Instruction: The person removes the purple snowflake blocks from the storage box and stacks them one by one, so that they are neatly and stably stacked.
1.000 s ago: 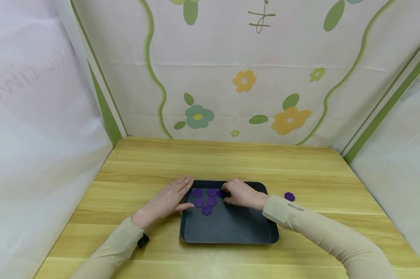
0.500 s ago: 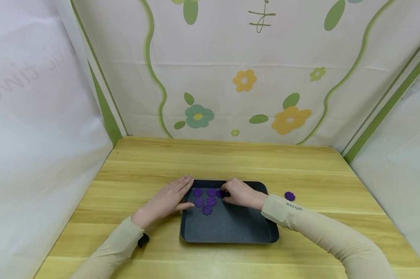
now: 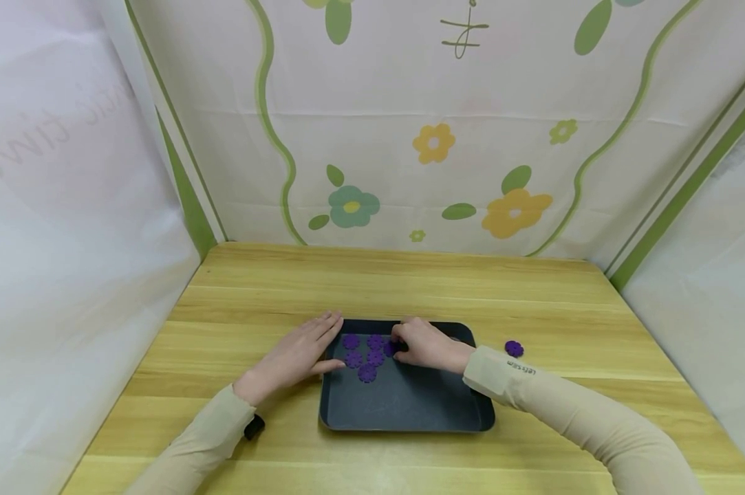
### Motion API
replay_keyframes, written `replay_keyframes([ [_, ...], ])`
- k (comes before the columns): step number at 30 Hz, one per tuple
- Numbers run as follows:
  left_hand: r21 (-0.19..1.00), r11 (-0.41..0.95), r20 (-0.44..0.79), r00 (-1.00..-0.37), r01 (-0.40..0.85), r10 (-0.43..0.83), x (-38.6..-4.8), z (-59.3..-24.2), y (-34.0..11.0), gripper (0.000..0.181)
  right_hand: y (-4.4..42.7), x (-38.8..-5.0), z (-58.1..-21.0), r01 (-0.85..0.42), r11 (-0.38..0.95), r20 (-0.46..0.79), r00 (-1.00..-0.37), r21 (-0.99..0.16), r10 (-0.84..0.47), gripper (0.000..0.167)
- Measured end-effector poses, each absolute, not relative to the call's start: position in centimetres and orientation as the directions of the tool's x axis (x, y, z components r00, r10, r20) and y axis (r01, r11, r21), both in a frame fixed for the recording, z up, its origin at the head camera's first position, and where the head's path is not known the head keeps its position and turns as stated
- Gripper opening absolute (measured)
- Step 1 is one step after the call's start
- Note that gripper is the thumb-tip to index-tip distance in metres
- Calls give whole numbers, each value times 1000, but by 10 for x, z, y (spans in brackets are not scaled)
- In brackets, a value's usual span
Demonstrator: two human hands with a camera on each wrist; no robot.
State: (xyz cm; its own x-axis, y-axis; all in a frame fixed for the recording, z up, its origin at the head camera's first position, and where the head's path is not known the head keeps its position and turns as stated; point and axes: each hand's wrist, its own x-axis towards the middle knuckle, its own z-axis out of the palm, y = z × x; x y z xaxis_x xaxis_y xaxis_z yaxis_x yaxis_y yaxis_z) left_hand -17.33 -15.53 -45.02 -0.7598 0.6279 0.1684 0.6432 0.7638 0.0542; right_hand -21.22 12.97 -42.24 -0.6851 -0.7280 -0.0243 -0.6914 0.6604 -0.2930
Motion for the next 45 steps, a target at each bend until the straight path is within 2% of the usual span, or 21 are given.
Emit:
replay_keyframes([
  [13, 40, 758, 184, -750, 652, 635, -173, -449, -156, 81, 124, -214, -426, -685, 671, -28, -693, -284, -720, 21],
  [24, 57, 757, 182, -753, 650, 633, -173, -450, -156, 81, 123, -214, -426, -703, 652, -19, -676, -283, -737, 21],
  [32, 61, 763, 164, -761, 643, 628, -173, -450, -156, 81, 122, -213, -429, -681, 676, -39, -696, -282, -717, 21],
  [45, 67, 766, 159, -765, 639, 624, -173, -449, -156, 82, 124, -215, -425, -673, 657, -56, -683, -339, -728, 22],
])
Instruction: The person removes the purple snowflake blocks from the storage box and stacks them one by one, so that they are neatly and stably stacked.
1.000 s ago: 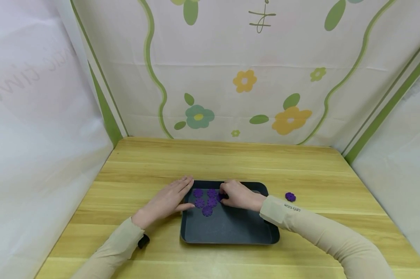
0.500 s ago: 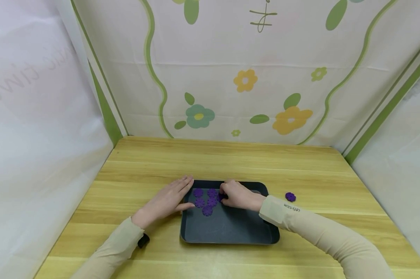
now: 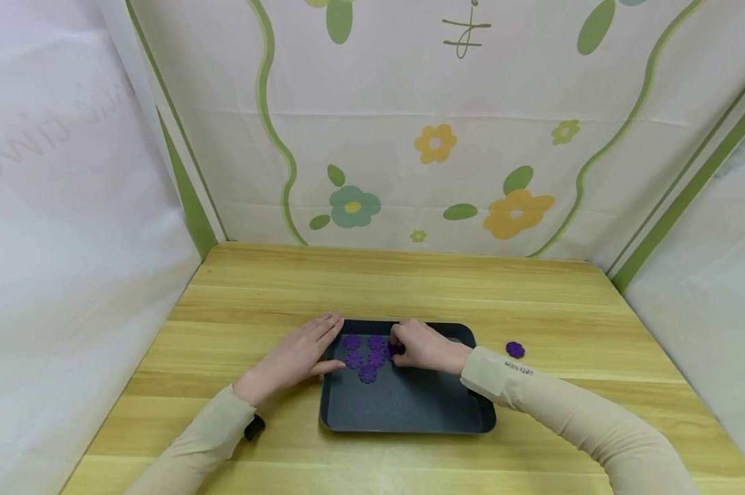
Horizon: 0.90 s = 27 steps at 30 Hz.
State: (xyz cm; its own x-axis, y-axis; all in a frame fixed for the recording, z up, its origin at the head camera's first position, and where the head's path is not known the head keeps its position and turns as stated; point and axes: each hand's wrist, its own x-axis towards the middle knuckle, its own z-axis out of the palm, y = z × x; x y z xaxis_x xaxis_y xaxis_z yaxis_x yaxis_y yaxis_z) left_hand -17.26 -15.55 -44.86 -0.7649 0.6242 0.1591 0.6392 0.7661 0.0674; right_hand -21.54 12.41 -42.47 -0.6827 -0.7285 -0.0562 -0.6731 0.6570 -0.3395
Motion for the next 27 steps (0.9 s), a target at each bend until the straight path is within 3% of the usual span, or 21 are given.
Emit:
replay_keyframes([
  [27, 47, 764, 166, -759, 644, 629, -174, -450, -155, 82, 172, -218, -403, -584, 722, 0, -778, -370, -629, 16],
])
